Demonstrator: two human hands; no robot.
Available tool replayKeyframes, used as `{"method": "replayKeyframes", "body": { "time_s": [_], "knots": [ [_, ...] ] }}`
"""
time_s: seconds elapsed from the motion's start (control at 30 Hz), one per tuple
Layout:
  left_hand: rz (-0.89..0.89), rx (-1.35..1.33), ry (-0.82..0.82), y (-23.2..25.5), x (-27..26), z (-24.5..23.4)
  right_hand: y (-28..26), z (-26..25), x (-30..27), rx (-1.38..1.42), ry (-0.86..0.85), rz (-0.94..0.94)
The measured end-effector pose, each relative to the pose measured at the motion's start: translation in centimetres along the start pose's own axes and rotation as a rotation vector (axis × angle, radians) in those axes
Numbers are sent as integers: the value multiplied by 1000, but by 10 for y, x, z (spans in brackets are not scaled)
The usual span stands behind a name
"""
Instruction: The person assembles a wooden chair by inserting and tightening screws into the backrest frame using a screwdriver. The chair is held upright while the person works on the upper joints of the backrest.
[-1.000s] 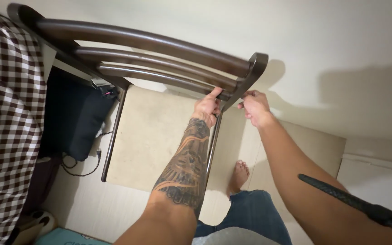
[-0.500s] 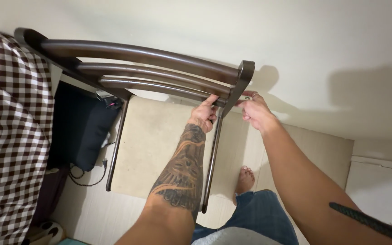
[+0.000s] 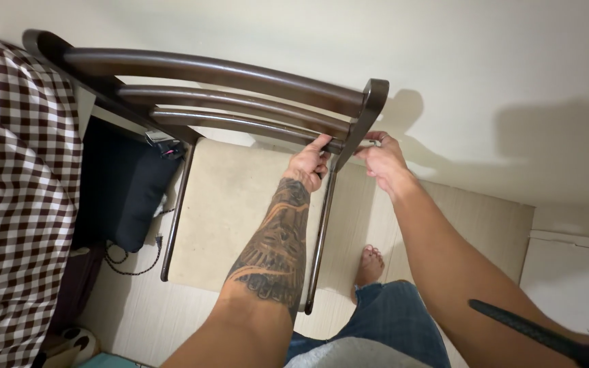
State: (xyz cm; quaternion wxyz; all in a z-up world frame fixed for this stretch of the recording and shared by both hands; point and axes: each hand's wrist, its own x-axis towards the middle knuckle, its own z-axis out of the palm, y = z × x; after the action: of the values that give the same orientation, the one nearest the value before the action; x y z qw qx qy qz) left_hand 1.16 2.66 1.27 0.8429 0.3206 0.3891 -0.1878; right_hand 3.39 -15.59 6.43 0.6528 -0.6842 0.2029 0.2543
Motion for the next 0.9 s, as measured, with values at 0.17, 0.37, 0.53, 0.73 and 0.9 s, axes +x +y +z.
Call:
{"method": "replayKeyframes", "body": {
  "time_s": [0.17, 0.37, 0.53, 0.73, 0.9],
  "knots": [
    [-5, 10, 50, 5, -6, 4, -3, 2, -2, -34, -35, -69],
    [14, 13, 54, 5, -10, 7, 4, -1, 2, 326, 20, 245],
    [13, 13, 71, 4, -12, 8, 23, -15, -3, 471, -8, 30],
    [18, 21, 69, 3, -17, 8, 30, -12, -15, 490, 73, -131],
    [20, 31, 90, 3, -19, 9, 29, -1, -11, 558, 84, -75]
  ]
}}
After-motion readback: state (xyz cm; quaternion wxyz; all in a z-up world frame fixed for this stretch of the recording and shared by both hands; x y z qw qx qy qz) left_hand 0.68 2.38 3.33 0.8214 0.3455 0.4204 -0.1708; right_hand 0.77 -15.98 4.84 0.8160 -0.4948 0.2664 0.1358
